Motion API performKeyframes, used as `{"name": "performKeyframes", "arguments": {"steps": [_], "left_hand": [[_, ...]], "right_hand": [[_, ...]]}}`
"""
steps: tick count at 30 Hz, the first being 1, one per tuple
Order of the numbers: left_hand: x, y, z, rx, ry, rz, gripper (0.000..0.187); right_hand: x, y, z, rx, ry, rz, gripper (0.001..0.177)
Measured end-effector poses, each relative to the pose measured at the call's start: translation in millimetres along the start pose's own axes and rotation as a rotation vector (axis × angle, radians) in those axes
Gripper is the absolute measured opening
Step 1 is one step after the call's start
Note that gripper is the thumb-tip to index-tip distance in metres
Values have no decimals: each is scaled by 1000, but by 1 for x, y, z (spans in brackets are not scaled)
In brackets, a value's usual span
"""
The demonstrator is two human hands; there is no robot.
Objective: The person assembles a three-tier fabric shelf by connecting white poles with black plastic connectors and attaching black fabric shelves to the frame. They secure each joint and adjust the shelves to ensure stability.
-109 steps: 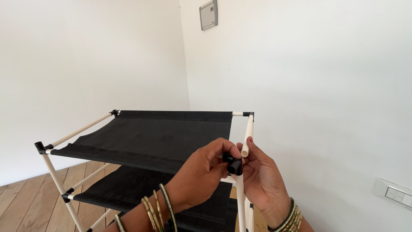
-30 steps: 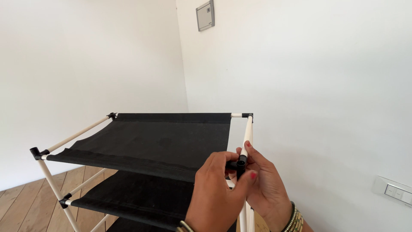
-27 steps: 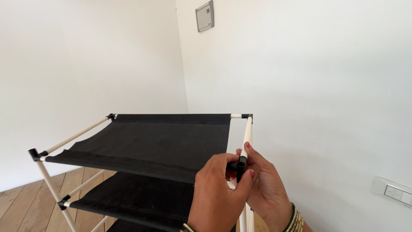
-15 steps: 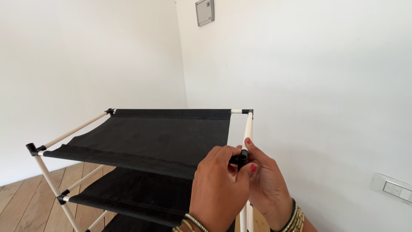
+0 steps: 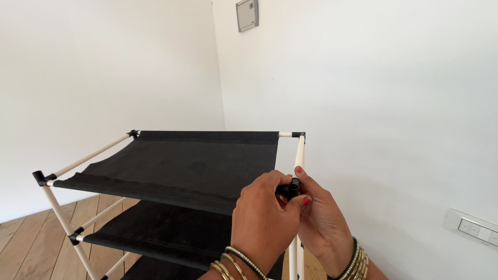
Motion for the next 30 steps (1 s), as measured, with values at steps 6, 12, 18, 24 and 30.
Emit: {"name": "performKeyframes", "arguments": {"steps": [6,12,18,24,30], "left_hand": [[13,-5,-6,95,149,-71,32],[6,0,-1,58,-153,167,34],[-11,1,-19,-305,-536,115,22],[-7,-6,-24,-423,-626,49,17],[-2,-10,-24,-460,-625,-43,15]], "right_hand": [[-5,3,-12,-95,18,-124,41],[-25,31,-12,-195,164,-334,50],[-34,50,-2,-192,260,-330,48],[-31,43,-8,-200,360,-251,44],[-30,33,-11,-189,370,-293,50]]}}
Point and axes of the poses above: each hand's wrist, its own z-axis towards the middle knuckle, its own y-axis out of the back of the hand, x = y × z, the point moved 9 cm from there along z, towards the middle knuckle, and after that the axes turned 11 degrees about -y, right-handed, at the moved point
